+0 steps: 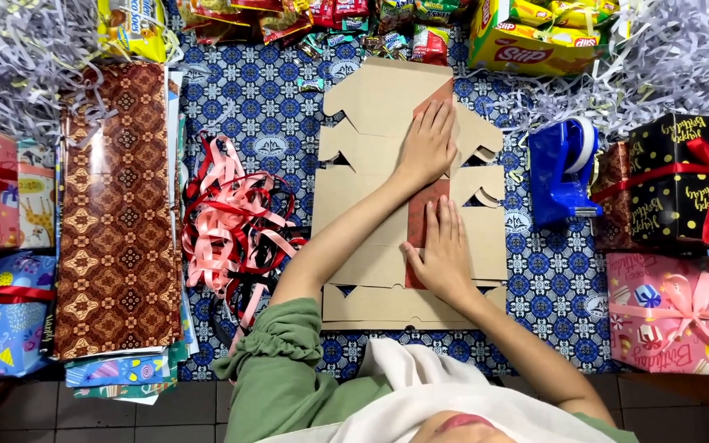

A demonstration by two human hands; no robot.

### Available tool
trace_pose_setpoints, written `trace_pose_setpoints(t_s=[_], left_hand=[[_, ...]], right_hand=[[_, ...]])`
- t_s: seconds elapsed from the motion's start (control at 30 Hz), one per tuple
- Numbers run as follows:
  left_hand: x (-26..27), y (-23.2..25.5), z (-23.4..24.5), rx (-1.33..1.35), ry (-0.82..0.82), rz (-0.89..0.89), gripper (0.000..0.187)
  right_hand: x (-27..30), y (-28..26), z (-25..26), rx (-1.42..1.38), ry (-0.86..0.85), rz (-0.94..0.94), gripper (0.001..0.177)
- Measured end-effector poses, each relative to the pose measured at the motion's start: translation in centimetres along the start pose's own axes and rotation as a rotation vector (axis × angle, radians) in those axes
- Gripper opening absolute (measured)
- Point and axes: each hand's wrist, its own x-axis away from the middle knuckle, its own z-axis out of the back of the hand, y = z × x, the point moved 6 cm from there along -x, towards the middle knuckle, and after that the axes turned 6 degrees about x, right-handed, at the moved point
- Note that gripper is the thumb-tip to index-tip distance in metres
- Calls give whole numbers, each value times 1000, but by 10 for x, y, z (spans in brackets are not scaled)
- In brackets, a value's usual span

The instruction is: Assembling a cardboard box by folding along pre-scored lines and placing a decorative insert inside.

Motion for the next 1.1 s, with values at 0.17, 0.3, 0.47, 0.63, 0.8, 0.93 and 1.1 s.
trace_pose_setpoints(t_s=[0.17, 0.3, 0.47, 0.63, 0.8, 0.93, 1.1], left_hand=[[-8, -2, 41, 428, 110, 149, 57], [-3, -24, 90, 759, 502, 426, 49], [5, -42, 46, 1323, 359, 777, 42], [-4, 0, 60, 1651, -375, 685, 44], [-20, -9, 126, 707, -55, 70, 31], [-14, -54, 138, 347, -39, 161, 26], [26, -133, 146, 5, 38, 645, 60]], right_hand=[[13, 6, 29, -431, 185, -73, 71], [59, -30, 71, -447, 706, 80, 44], [70, -85, 39, -862, 611, 375, 14], [2, -43, -18, -1298, 536, -311, 14], [-53, -18, -16, -1231, 526, -290, 20], [-76, -16, 3, -908, 608, -312, 25], [-113, -34, 12, 179, 641, -308, 7]])
